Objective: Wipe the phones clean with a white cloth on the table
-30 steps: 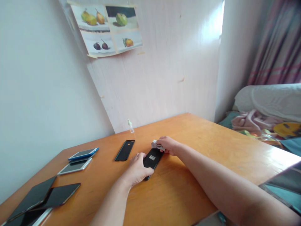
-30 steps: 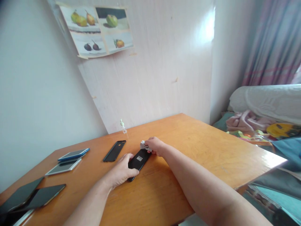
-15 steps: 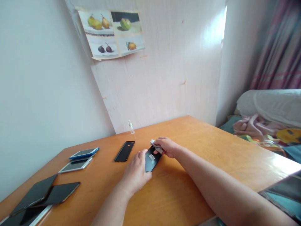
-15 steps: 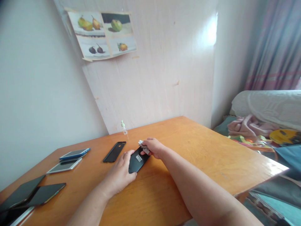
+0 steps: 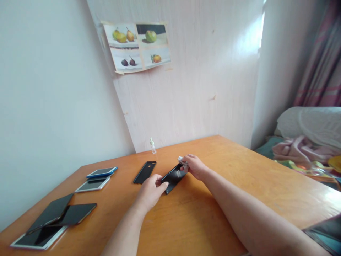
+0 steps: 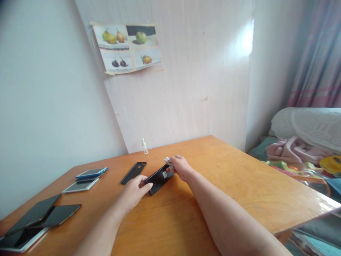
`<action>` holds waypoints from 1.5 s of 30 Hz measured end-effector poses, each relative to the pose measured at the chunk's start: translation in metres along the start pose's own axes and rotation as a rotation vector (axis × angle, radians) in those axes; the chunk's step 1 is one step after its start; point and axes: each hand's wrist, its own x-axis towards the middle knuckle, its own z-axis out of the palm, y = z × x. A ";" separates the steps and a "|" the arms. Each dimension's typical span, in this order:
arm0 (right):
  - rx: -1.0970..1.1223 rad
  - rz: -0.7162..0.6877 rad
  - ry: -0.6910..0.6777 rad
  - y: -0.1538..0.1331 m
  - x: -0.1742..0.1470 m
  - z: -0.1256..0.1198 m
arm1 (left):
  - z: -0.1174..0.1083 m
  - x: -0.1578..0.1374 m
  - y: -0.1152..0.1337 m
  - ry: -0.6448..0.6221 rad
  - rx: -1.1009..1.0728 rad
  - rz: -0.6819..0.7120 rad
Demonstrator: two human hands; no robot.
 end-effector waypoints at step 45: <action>-1.107 -0.283 0.122 -0.023 -0.034 0.018 | 0.009 -0.003 0.009 0.004 0.278 0.190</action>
